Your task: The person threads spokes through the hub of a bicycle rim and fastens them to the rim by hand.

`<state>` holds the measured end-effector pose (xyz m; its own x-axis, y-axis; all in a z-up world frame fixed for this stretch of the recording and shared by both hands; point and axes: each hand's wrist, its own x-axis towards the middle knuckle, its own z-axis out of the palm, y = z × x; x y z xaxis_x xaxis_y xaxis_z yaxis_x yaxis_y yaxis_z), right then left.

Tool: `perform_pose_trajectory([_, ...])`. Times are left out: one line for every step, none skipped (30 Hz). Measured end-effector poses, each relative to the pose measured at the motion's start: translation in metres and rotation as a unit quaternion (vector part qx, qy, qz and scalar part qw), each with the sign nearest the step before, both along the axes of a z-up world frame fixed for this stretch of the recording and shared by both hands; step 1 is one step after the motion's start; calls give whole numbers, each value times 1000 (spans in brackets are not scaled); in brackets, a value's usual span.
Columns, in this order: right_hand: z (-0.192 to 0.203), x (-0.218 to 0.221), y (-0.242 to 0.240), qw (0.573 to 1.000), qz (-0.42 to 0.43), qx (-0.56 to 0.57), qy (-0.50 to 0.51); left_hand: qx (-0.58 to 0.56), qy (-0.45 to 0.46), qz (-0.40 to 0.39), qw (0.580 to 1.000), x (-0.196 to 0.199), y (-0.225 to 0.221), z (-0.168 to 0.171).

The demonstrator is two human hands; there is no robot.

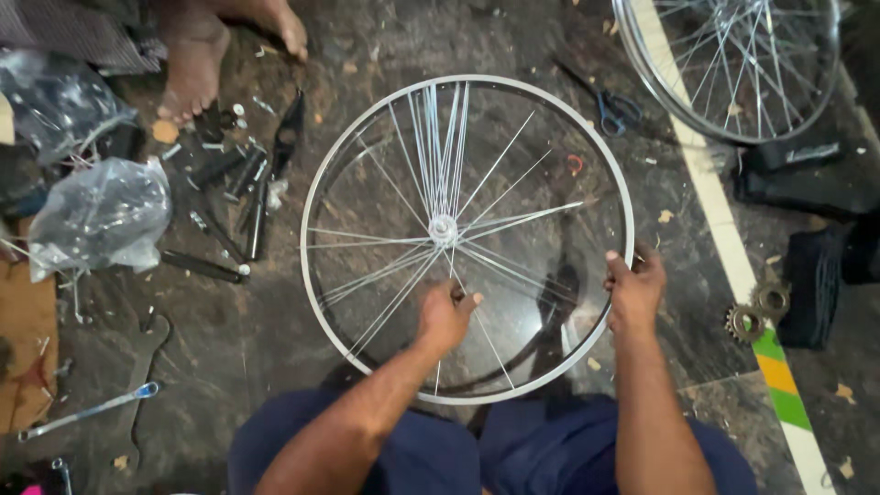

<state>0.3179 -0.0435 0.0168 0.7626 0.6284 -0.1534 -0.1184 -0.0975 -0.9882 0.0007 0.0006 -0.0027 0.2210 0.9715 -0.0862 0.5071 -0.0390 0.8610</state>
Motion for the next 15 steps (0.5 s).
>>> perform_pose_trajectory([12, -5, 3, 999, 14, -1, -36, -16, -13, 6, 1000, 1, -1, 3])
perform_pose_trajectory([22, -11, 4, 999, 14, 5, -36, -33, -26, 12, 999, 1, -1, 7])
perform_pose_trajectory([32, -17, 5, 997, 33, 3, -75, -27, -26, 13, 999, 1, 1, 11])
perform_pose_trajectory([40, -24, 5, 992, 51, -2, -114, -42, -8, -2, 999, 0, 1, 15])
perform_pose_trajectory([46, -30, 9, 992, 50, 1, -114, -57, 10, -16, 998, -1, 2, 19])
perform_pose_trajectory([51, -35, 10, 990, 54, -13, -130, -57, 10, -17, 998, 0, 2, 20])
perform_pose_trajectory([55, -39, 10, 987, 58, -27, -147, -46, -7, -14, 999, 1, 4, 21])
perform_pose_trajectory([59, -43, 6, 987, 56, -30, -146, -37, -23, -10, 999, 2, 3, 21])
perform_pose_trajectory([63, -48, 2, 982, 59, -26, -180, -40, -22, -12, 999, 1, 4, 20])
perform_pose_trajectory([68, -51, 0, 974, 65, -21, -215, -55, -18, -7, 998, 2, 5, 18])
perform_pose_trajectory([73, -54, -3, 974, 66, -22, -216, -70, -13, -2, 997, 3, 6, 16])
perform_pose_trajectory([78, -57, -6, 955, 63, 16, -290, -73, -14, 0, 997, 3, 6, 14])
perform_pose_trajectory([82, -59, -7, 929, 62, 55, -361, -52, -23, -7, 998, 4, 7, 13])
perform_pose_trajectory([85, -63, -7, 929, 64, 52, -361, -32, -31, -15, 999, 4, 7, 12])
perform_pose_trajectory([88, -66, -8, 928, 59, 61, -363, -36, -31, -14, 999, 3, 7, 11])
